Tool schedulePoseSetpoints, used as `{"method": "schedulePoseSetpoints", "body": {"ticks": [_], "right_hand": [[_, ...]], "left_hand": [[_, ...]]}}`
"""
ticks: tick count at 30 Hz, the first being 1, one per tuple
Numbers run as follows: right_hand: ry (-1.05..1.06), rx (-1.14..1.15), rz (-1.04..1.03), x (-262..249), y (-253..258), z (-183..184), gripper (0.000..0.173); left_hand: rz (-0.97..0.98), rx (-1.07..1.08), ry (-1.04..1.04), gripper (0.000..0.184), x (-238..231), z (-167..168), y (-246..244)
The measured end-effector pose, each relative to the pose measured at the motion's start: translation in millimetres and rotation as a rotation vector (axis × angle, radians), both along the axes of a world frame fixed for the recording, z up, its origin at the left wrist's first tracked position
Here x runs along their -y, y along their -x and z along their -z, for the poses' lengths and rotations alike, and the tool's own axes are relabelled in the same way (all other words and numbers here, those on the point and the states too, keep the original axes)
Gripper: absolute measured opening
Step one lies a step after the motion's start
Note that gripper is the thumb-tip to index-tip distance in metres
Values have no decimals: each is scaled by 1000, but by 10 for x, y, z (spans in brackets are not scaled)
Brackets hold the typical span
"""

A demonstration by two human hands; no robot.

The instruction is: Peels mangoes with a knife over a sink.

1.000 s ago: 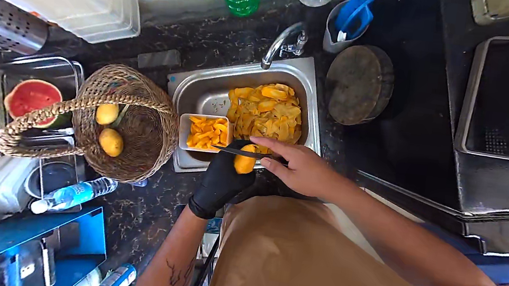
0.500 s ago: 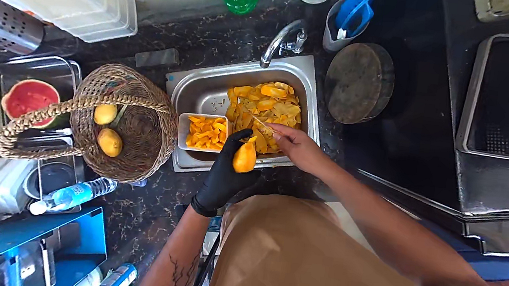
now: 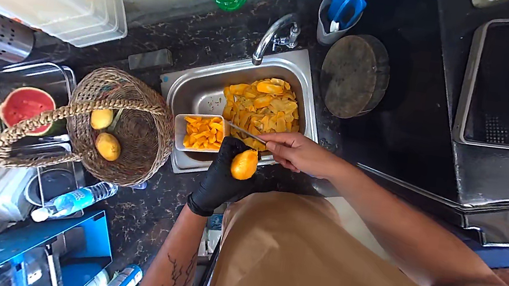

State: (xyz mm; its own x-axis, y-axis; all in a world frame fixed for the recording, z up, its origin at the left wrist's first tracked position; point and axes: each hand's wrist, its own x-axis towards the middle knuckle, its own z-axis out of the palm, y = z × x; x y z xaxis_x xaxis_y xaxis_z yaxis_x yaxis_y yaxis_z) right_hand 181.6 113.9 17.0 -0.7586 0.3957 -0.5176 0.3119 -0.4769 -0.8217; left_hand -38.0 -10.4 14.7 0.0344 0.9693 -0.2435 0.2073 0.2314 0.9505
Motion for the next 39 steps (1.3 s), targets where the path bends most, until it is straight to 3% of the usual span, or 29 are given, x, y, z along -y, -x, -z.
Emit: {"method": "schedulePoseSetpoints", "body": {"ticks": [4,7,11,13,18,24,29,32,34,37,39], "right_hand": [[-178,151,42,12,-29,226,46],[-258,299,62,53,-30,226,62],[-388,361,-10,113,-3,186,49],[-436,300,20,168,14,86,37],[-622,212,-162,327,80,-47,41],[-827,211,-169,477,174,-101,47],[-907,218,-215,437,206,-21,43],[-1088,198,-128,453,182,132,40],[-1164,208,-72,452,139,228,40],[-1107,295,-7,447,73,293,40],[-858,385,30,388,20,224,40]], "left_hand": [[-62,336,68,83,-8,21,-16],[-302,740,204,56,-7,103,-52],[-669,1114,408,60,-125,69,-66],[-739,1130,409,56,-153,99,-77],[-935,1052,426,45,-232,60,-151],[-955,1023,376,38,-240,38,-181],[-964,975,383,34,-220,-75,-219],[-1012,951,403,34,-261,-186,-212],[-1011,944,393,36,-204,-54,-163],[-1003,932,397,37,-186,1,-111],[-985,945,403,42,-180,3,-91]]}}
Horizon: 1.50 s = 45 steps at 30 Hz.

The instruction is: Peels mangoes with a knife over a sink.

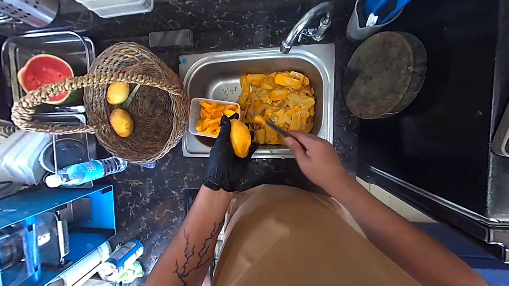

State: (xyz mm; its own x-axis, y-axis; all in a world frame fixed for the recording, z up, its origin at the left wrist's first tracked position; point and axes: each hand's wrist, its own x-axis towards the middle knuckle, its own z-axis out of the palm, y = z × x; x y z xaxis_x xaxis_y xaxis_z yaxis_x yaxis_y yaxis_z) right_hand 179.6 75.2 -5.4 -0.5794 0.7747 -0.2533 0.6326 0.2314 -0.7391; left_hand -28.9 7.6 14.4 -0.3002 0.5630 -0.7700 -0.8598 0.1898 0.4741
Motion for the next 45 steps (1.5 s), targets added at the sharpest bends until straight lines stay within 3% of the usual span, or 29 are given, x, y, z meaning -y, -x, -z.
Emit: {"method": "schedulePoseSetpoints", "body": {"ticks": [5,8,10,13,15,17,23,26,29,32,36,39,41,45], "right_hand": [[93,-116,167,-72,-144,-101,42],[390,161,144,-164,-183,113,53],[508,201,127,-121,-102,-5,51],[315,37,189,6,-63,-248,45],[249,109,122,-63,-44,-175,47],[332,231,42,-148,-50,-114,47],[224,320,-14,-114,-118,-494,49],[95,311,-65,-112,-166,-531,82],[27,313,-101,-132,-209,-568,87],[46,334,-79,-177,-267,-564,81],[207,337,-31,-312,-390,-601,35],[285,118,47,-343,-464,-670,48],[298,-78,52,-219,-385,-725,45],[319,-87,-96,-46,-169,-720,40]], "left_hand": [[178,130,-276,71,48,165,134],[179,180,-251,77,15,215,155],[151,206,-280,74,92,186,182],[141,115,-340,39,70,297,113],[160,45,-319,31,36,349,68],[182,-3,-298,28,70,345,-4],[546,-89,-418,48,151,264,-263],[651,-134,-338,50,14,110,-553],[637,-140,-305,38,-87,116,-678],[654,-130,-272,46,-121,117,-670],[541,-89,-288,40,-151,102,-618],[317,11,-338,42,-208,230,-464],[189,40,-301,42,-222,245,-406],[92,-61,-304,44,-283,239,-395]]}}
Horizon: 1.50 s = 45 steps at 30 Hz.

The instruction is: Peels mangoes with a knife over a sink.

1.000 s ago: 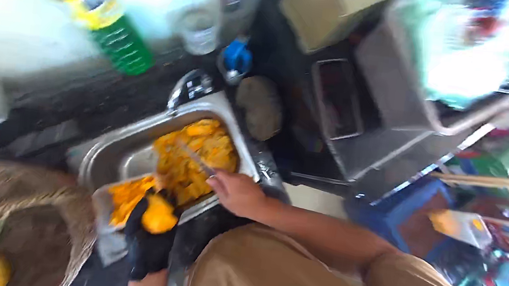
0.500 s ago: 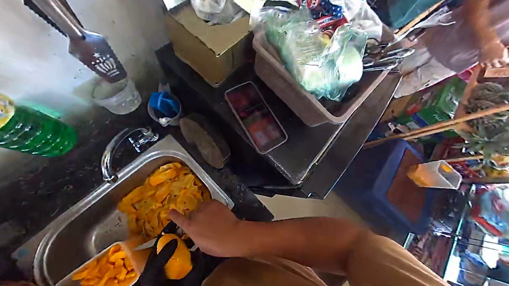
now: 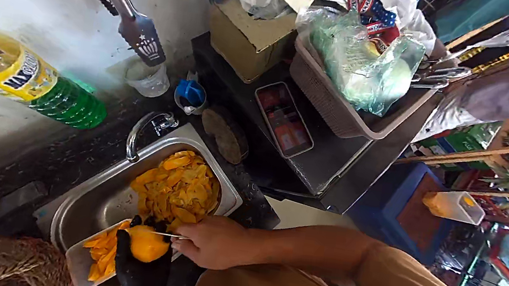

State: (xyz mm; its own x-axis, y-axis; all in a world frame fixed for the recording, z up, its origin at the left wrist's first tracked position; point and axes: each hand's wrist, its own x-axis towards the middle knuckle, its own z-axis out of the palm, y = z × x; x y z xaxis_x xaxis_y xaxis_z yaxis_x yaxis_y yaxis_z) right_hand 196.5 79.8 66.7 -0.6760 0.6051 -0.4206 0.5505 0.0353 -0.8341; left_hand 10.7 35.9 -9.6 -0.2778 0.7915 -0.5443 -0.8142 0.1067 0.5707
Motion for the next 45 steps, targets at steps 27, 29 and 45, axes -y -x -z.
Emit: {"method": "schedulePoseSetpoints", "body": {"ticks": [27,29,45], "right_hand": [[-857,5,932,-1402,-1729,-703,44],[-848,8,929,-1416,-1723,-692,43],[-805,-122,938,-1166,-1709,-942,42]], "left_hand": [[29,54,57,36,98,361,291],[20,55,66,36,96,351,308],[84,94,29,38,174,456,353]]}}
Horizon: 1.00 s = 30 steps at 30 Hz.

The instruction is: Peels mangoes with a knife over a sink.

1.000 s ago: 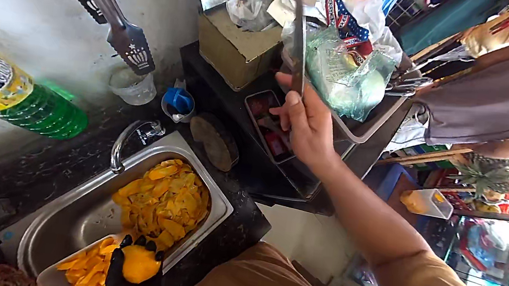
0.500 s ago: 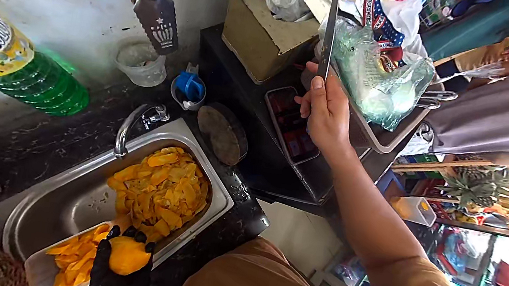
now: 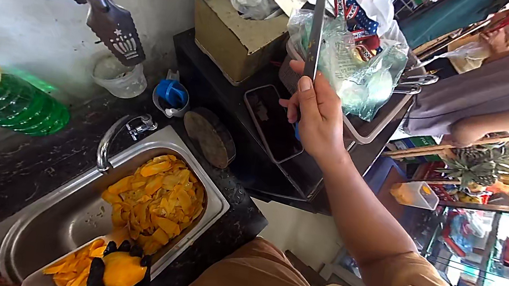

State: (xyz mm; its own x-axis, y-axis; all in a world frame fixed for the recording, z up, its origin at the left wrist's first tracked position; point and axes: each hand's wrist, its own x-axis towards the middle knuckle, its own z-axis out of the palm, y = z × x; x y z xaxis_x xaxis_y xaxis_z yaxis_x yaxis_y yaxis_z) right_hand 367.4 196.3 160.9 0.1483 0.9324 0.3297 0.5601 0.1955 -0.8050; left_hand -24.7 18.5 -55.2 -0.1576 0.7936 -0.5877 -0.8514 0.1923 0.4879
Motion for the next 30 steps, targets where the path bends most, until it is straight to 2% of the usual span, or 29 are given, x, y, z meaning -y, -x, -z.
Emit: {"method": "schedulePoseSetpoints", "body": {"ticks": [3,10,14,19,25,30], "right_hand": [[8,-19,-27,-69,-37,41,41],[55,-26,-56,-202,-6,105,42],[130,8,-59,-283,-21,126,42],[34,8,-33,-331,27,62,40],[54,43,41,-382,45,131,42],[35,40,77,-412,55,140,43]], "left_hand": [[20,-32,-47,38,41,122,52],[20,-50,-24,35,-3,59,-38],[6,13,2,37,-46,43,-15],[-12,4,-21,35,-18,214,64],[-35,65,23,38,-69,67,-4],[-26,17,-27,34,-46,290,87]]}}
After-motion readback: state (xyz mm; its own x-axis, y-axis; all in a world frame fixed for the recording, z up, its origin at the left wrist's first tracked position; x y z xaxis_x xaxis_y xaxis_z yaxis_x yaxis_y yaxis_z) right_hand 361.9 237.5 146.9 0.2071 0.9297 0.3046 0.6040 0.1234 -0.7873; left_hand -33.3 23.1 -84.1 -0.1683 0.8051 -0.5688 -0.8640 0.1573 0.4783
